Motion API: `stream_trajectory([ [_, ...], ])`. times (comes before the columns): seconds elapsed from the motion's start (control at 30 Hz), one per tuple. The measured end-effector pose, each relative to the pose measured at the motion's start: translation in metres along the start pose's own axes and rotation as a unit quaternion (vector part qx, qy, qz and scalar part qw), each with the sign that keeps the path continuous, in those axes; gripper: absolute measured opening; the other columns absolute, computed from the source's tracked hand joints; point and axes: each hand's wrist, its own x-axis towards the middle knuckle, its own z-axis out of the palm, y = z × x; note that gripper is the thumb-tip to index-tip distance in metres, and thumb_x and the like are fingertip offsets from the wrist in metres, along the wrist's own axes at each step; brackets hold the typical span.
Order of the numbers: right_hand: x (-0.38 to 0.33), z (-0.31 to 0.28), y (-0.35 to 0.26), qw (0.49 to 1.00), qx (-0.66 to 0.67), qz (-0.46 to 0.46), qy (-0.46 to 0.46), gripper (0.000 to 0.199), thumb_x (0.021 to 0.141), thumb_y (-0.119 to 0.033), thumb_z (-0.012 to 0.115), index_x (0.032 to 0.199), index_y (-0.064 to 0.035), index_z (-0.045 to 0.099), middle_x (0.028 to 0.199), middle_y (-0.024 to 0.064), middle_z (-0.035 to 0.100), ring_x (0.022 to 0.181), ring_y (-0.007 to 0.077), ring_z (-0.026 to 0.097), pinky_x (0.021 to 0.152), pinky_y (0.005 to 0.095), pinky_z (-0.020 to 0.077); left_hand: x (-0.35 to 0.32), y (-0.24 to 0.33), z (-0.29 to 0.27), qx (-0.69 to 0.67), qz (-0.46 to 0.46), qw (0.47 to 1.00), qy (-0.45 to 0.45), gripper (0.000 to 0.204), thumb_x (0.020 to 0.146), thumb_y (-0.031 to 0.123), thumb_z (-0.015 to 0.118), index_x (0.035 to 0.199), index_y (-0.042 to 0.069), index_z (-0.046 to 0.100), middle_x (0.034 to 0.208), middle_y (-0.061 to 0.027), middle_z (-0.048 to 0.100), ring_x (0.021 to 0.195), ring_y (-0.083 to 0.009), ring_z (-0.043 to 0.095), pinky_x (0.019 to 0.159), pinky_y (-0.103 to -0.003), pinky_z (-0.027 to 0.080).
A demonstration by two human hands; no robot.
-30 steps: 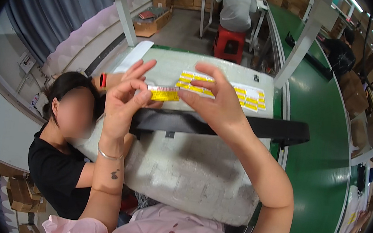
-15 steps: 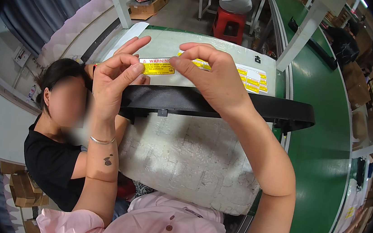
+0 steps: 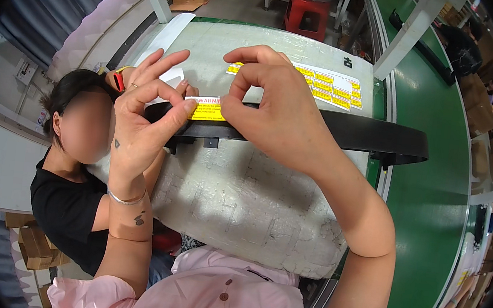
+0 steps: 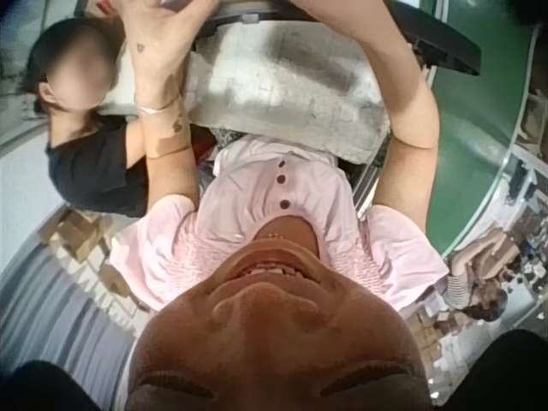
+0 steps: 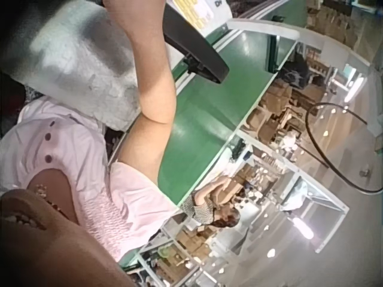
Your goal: The person peels warning stickers from backing sheets, applies them onto black plastic components by hand, and places the components onto a conveyor belt.
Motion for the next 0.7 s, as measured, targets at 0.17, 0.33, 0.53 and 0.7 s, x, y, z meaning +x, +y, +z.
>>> stream_trajectory([
  [0.17, -0.008, 0.002, -0.001, 0.999, -0.035, -0.005, -0.022, 0.013, 0.07, -0.007, 0.064, 0.064, 0.0007, 0.055, 0.115, 0.0133, 0.059, 0.106, 0.029, 0.053, 0.082, 0.0343, 0.0456, -0.007, 0.002, 0.002, -0.043, -0.02, 0.998, -0.03, 0.013, 0.068, 0.011, 0.074, 0.067, 0.007, 0.062, 0.124, -0.0099, 0.06, 0.128, -0.0351, 0.039, 0.105, -0.043, 0.028],
  [0.33, -0.015, 0.005, -0.001, 0.995, -0.074, -0.064, -0.012, 0.014, 0.069, -0.006, 0.064, 0.063, 0.0008, 0.054, 0.112, 0.0137, 0.06, 0.103, 0.0304, 0.055, 0.081, 0.0355, 0.0462, -0.013, 0.001, -0.002, -0.016, 0.004, 0.999, -0.05, 0.014, 0.067, 0.01, 0.074, 0.066, 0.007, 0.06, 0.125, -0.0116, 0.06, 0.129, -0.036, 0.038, 0.106, -0.044, 0.028],
  [0.53, -0.018, 0.005, -0.005, 0.999, -0.033, -0.03, -0.024, 0.015, 0.068, -0.004, 0.065, 0.062, 0.0006, 0.052, 0.11, 0.0136, 0.061, 0.101, 0.0307, 0.056, 0.082, 0.0356, 0.0461, -0.016, 0.002, -0.002, -0.033, -0.002, 0.998, -0.051, 0.015, 0.067, 0.01, 0.073, 0.066, 0.007, 0.059, 0.126, -0.0108, 0.059, 0.13, -0.0369, 0.038, 0.106, -0.044, 0.028],
  [0.7, -0.02, 0.005, -0.005, 0.998, -0.037, -0.043, -0.023, 0.016, 0.068, -0.004, 0.066, 0.062, 0.0004, 0.052, 0.108, 0.0134, 0.061, 0.1, 0.0304, 0.057, 0.082, 0.0355, 0.0461, -0.018, 0.005, -0.003, -0.021, -0.012, 0.998, -0.062, 0.015, 0.067, 0.011, 0.073, 0.064, 0.007, 0.059, 0.127, -0.0086, 0.059, 0.13, -0.0371, 0.038, 0.106, -0.044, 0.028],
])
